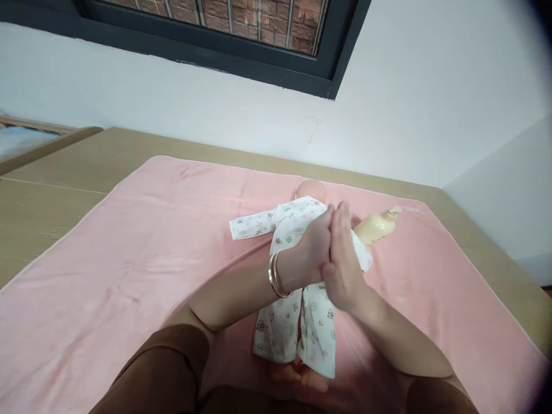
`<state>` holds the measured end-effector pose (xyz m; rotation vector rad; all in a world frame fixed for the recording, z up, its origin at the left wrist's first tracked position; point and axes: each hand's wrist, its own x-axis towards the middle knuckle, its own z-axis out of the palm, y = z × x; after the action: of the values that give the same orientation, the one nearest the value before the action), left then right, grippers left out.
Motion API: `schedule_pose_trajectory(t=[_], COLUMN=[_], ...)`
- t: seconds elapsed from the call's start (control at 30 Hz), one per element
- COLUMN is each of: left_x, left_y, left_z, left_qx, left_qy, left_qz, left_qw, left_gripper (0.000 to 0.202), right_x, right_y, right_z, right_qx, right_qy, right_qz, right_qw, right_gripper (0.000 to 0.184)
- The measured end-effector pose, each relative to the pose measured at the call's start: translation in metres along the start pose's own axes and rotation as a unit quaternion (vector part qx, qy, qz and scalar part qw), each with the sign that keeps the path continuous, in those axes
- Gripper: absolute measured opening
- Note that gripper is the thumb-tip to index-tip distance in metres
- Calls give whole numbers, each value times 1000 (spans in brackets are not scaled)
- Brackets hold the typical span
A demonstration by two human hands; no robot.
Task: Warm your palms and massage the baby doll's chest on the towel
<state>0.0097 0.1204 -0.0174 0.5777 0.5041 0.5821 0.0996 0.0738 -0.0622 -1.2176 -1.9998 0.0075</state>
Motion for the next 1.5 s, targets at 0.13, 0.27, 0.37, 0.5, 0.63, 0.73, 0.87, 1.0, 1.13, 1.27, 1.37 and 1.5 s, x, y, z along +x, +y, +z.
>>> schedule_pose_trajectory(t=[0.13, 0.27, 0.37, 0.5, 0.63, 0.73, 0.87, 1.0, 1.13, 1.27, 1.37, 1.5], left_x=[4, 16, 31, 50, 74, 93, 111, 116, 115, 112, 108, 102], left_y=[22, 46, 60, 73, 69, 52, 26, 16, 18, 18, 15, 13], left_z=[-10, -31, -52, -75, -91, -102, -113, -118, -118, -117, -116, -117], left_qx=[57, 129, 172, 225, 324, 429, 488, 491, 503, 531, 542, 557], left_qy=[88, 136, 161, 182, 251, 286, 303, 319, 328, 331, 323, 314], left_qz=[156, 403, 449, 393, 352, 329, 352, 364, 366, 352, 357, 352], left_qw=[982, 896, 862, 873, 841, 791, 739, 725, 711, 696, 689, 683], left_gripper=[56, 40, 38, 34, 35, 35, 18, 22, 29, 30, 30, 30], right_x=[-5, 3, 13, 16, 6, 1, 11, 22, 20, 15, 20, 31], right_y=[-8, 19, 51, 76, 76, 77, 95, 107, 90, 73, 77, 95], right_z=[11, 20, 35, 59, 70, 70, 65, 60, 59, 60, 60, 58], right_qx=[49, -7, -84, -114, -122, -105, -95, -135, -193, -217, -205, -169], right_qy=[-60, -80, -54, -113, -66, -14, -15, -68, -91, -59, -49, -89], right_qz=[-74, -71, 57, 89, 73, 89, 149, 153, 100, 186, 214, 181], right_qw=[994, 994, 993, 983, 988, 990, 984, 977, 972, 956, 954, 965], right_gripper=[82, 60, 57, 54, 43, 38, 43, 52, 46, 39, 43, 52])
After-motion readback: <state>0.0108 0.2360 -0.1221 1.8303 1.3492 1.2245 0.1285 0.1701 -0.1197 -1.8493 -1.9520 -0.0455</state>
